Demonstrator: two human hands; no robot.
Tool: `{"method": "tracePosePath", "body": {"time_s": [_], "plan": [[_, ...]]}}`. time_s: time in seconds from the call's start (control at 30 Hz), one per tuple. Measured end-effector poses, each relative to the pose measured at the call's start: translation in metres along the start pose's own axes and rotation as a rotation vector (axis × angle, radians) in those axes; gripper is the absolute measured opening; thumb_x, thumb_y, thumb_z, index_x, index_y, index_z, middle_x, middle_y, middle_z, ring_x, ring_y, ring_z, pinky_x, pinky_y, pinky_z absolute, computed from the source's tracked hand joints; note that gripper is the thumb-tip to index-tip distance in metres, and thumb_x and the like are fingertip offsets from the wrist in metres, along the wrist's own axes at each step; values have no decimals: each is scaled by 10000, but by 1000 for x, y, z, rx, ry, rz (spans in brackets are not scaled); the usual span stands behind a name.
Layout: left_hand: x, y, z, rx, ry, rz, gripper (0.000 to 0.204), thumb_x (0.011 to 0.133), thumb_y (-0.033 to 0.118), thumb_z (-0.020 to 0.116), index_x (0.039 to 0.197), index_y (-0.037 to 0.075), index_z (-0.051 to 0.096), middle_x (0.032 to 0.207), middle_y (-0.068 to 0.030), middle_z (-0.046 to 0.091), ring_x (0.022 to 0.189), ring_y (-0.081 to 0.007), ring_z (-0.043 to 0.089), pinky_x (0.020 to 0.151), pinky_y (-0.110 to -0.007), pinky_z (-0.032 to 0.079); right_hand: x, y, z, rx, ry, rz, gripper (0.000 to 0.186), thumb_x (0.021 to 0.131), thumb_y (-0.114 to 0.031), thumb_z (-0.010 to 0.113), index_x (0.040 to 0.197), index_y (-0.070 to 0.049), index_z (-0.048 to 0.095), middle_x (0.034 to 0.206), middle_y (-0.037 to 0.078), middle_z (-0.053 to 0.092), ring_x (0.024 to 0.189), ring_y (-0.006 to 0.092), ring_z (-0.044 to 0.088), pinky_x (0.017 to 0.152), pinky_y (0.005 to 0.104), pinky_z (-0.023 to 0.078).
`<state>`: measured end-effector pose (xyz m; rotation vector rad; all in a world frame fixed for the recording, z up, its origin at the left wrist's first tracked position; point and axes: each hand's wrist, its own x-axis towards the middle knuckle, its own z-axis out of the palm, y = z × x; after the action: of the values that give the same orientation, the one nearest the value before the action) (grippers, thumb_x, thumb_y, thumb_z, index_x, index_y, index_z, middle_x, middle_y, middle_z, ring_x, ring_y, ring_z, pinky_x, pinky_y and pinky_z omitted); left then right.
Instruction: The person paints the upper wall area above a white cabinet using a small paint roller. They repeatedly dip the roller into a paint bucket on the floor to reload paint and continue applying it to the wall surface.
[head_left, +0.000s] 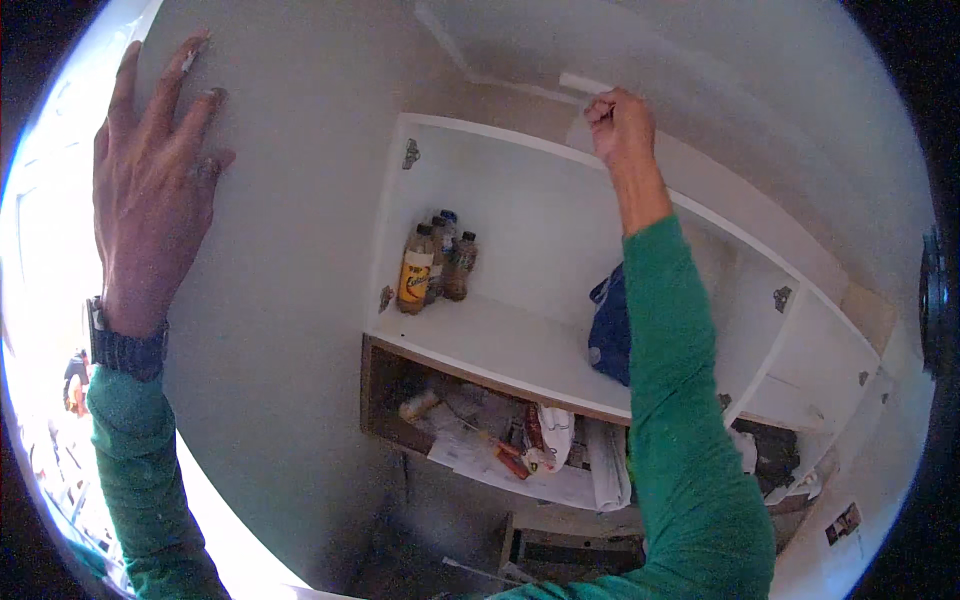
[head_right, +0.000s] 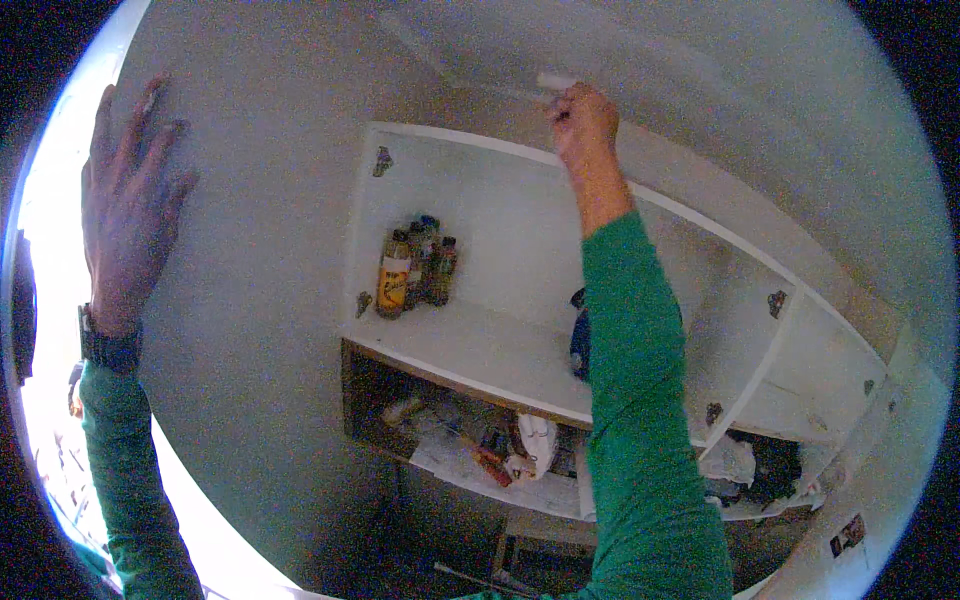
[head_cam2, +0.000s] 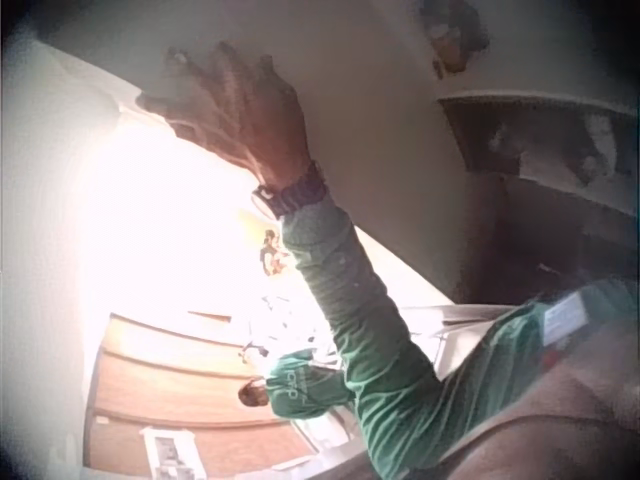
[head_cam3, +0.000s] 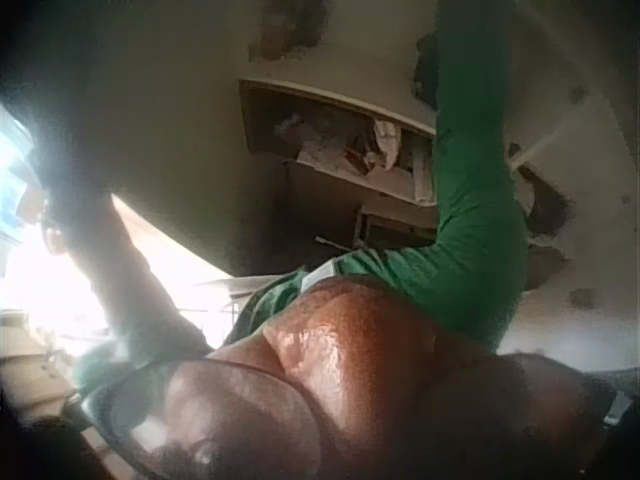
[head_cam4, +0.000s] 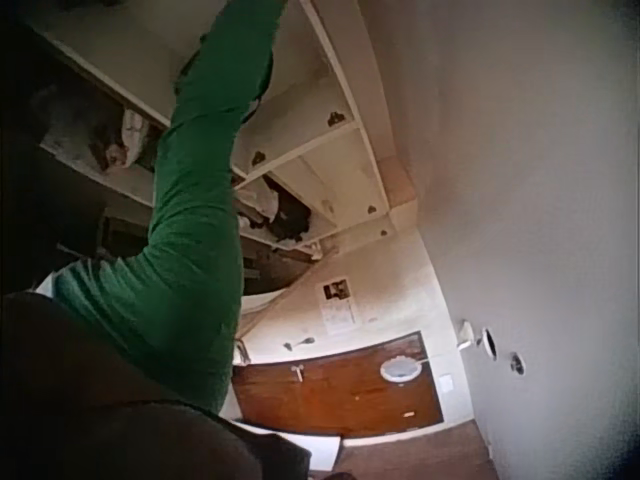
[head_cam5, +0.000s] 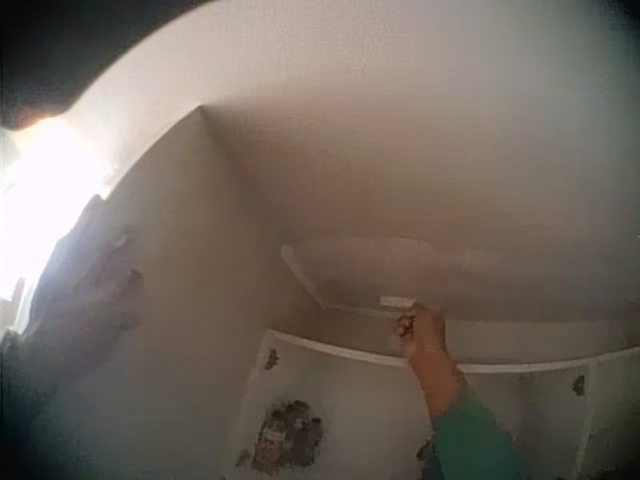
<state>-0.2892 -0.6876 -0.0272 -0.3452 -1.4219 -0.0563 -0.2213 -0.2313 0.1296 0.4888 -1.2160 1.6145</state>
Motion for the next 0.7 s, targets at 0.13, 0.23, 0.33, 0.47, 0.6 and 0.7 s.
{"method": "tracePosePath", "body": {"time_s": [0.13,0.23,0.33,0.47,0.6,0.7], "plan": [[0,-4,0,2,21,-9,448,723,155,769,1143,121,616,1472,-2,354,1396,-275,246,1029,-412,408,98,-1,-49,-57,25,68,148,826,47,476,706,-14,415,644,95,395,544,205,399,480,312,354],[-1,-6,4,2,26,4,437,728,147,761,1139,123,616,1470,0,358,1394,-277,252,1024,-417,408,106,-3,-55,43,135,177,171,817,61,480,689,-17,397,631,96,379,545,216,401,479,309,353],[-1,-4,2,18,15,6,437,724,135,757,1137,124,616,1467,2,365,1390,-279,261,1020,-421,407,82,-6,-51,-35,111,168,166,819,59,483,708,-28,395,641,92,394,559,205,412,494,295,359],[4,-2,-6,21,8,-14,450,715,130,759,1140,120,611,1468,6,367,1389,-278,267,1019,-412,407,10,-29,-32,12,-17,62,134,828,45,488,751,-39,417,689,79,449,581,180,428,511,277,368],[5,2,-5,9,-10,-7,463,716,133,758,1152,121,602,1473,5,361,1394,-277,257,1034,-401,400,-107,-55,1,-18,-69,-100,124,828,42,515,788,-59,455,744,76,497,591,139,435,514,271,368],[1,-6,-5,51,-18,-21,465,725,132,751,1163,122,593,1484,5,344,1400,-276,245,1051,-402,390,-181,-73,27,34,-123,-195,95,835,25,545,847,-67,522,851,120,575,618,126,465,519,263,366]]}}
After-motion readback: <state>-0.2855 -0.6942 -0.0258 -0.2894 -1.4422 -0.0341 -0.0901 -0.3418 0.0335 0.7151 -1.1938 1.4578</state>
